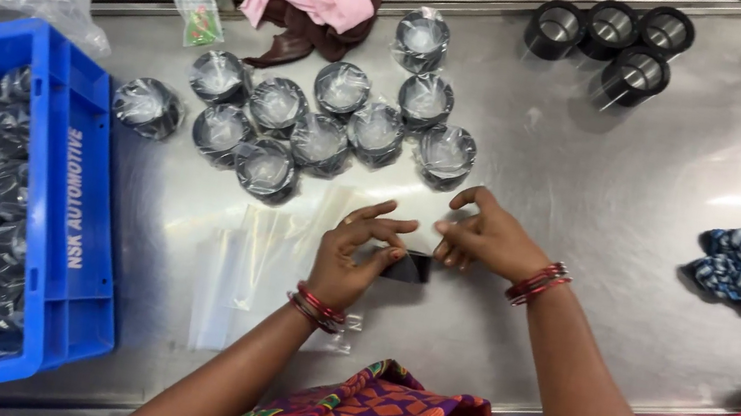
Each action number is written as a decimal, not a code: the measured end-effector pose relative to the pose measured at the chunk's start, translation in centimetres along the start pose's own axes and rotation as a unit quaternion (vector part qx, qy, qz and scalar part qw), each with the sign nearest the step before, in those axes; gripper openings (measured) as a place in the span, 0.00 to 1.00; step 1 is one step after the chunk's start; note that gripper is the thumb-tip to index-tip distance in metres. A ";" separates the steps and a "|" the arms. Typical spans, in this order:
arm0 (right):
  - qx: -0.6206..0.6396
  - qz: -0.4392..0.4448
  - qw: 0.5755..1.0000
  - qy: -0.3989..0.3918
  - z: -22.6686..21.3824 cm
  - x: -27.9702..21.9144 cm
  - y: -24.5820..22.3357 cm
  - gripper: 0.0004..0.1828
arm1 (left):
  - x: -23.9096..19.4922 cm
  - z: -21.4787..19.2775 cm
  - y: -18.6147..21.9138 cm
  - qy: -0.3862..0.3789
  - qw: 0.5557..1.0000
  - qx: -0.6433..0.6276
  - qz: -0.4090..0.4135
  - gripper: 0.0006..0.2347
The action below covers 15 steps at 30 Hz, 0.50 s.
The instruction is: Wrapping metal rings in plastic and placing them into a blue plastic crate.
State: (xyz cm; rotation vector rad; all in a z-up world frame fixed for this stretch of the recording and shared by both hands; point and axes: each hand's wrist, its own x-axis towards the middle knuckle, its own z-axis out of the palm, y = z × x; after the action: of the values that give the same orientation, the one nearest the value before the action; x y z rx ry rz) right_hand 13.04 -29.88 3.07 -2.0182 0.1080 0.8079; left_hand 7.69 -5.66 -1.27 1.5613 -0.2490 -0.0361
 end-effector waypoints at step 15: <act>-0.104 -0.340 0.905 0.232 7.8 4.0 6.6 0.07 | -0.1 -1.7 6.6 -0.056 0.989 0.130 -0.053 0.12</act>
State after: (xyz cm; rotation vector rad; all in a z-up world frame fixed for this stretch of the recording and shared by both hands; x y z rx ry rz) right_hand 9.79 -26.55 -6.89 -2.1966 -0.4131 -0.1152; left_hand 7.06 -3.83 5.26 1.8337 -0.2661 -0.1812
